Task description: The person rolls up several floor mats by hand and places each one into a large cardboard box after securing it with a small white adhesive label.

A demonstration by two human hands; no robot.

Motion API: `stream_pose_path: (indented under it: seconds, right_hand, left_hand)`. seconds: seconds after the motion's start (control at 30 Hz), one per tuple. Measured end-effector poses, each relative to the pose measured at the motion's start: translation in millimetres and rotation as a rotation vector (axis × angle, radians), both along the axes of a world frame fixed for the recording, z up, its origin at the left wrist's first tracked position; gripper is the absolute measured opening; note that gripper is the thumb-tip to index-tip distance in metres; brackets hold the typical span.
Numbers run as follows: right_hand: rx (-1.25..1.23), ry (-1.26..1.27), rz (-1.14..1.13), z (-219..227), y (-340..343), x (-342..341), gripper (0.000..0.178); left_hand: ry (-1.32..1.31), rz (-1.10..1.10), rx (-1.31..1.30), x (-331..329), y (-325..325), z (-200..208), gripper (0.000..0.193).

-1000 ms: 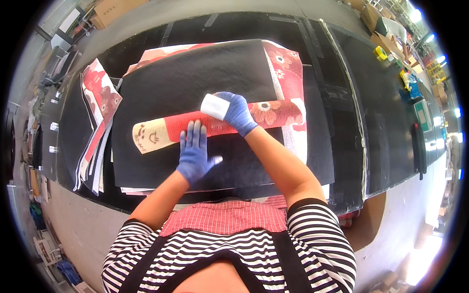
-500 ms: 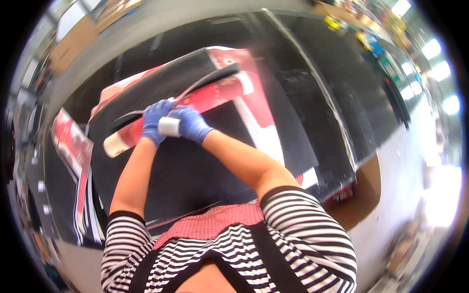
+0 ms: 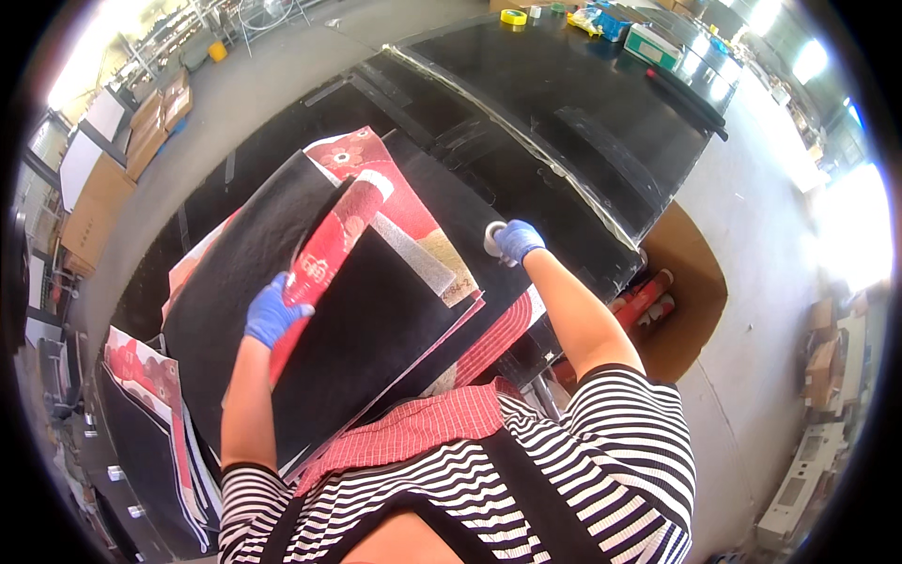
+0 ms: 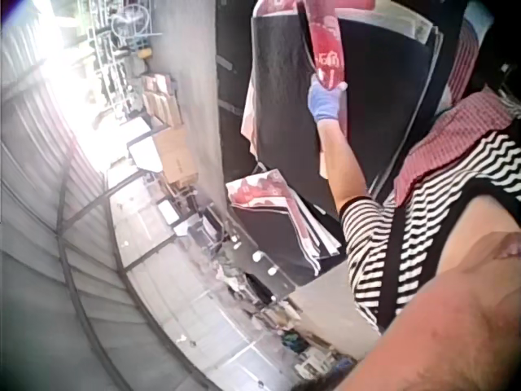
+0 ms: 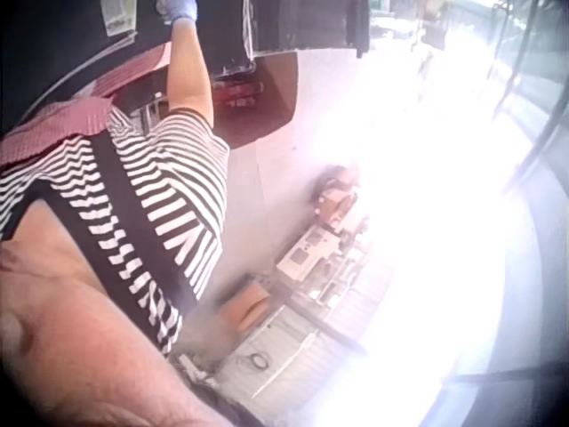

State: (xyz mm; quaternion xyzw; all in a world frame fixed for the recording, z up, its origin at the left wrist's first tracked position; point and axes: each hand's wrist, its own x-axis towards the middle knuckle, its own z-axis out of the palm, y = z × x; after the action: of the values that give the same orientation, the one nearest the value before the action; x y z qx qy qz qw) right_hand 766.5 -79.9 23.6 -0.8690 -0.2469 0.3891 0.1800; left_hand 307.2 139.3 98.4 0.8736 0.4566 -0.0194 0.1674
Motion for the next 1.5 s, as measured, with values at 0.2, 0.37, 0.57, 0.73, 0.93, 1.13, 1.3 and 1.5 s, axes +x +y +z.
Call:
stream_pose_path:
  seconds: [0.2, 0.37, 0.57, 0.73, 0.93, 1.13, 1.3, 1.5]
  right_hand:
    - [0.534, -0.188, -0.001, 41.9, -60.0, -46.8, 0.023]
    - [1.098, 0.848, 0.166, 65.5, -138.0, -181.6, 0.079]
    - [1.526, 0.743, -0.625, 77.4, -233.5, -133.5, 0.066]
    - [1.189, 0.473, -1.114, 38.3, -341.6, -26.7, 0.045]
    - [0.721, 0.233, -1.127, -55.6, -430.2, 128.9, 0.06]
    - [1.009, 0.202, -0.539, -78.2, -312.2, 97.5, 0.029]
    - [0.817, 0.076, 0.247, -19.7, -123.5, -93.4, 0.034]
    - [0.29, 0.289, 0.221, -22.1, -30.6, -153.7, 0.03]
  left_hand:
    - [-0.543, 0.02, -0.425, 18.1, -110.4, 28.2, 0.067]
    - [-0.693, -0.32, -0.504, 141.3, -206.7, 91.5, 0.062]
    - [-0.535, -0.728, -0.68, 222.9, -267.2, 48.6, 0.08]
    - [-0.217, -0.934, -0.504, 208.0, -296.6, 8.4, 0.071]
    - [-0.234, -0.649, -0.525, 133.5, -305.8, -3.2, 0.058]
    - [-0.361, 0.019, -0.192, -13.8, -289.1, -46.3, 0.056]
    - [-0.673, 0.74, -0.172, -137.0, -305.8, -96.5, 0.05]
    - [-1.234, 1.338, -0.308, -191.3, -330.3, -105.3, 0.061]
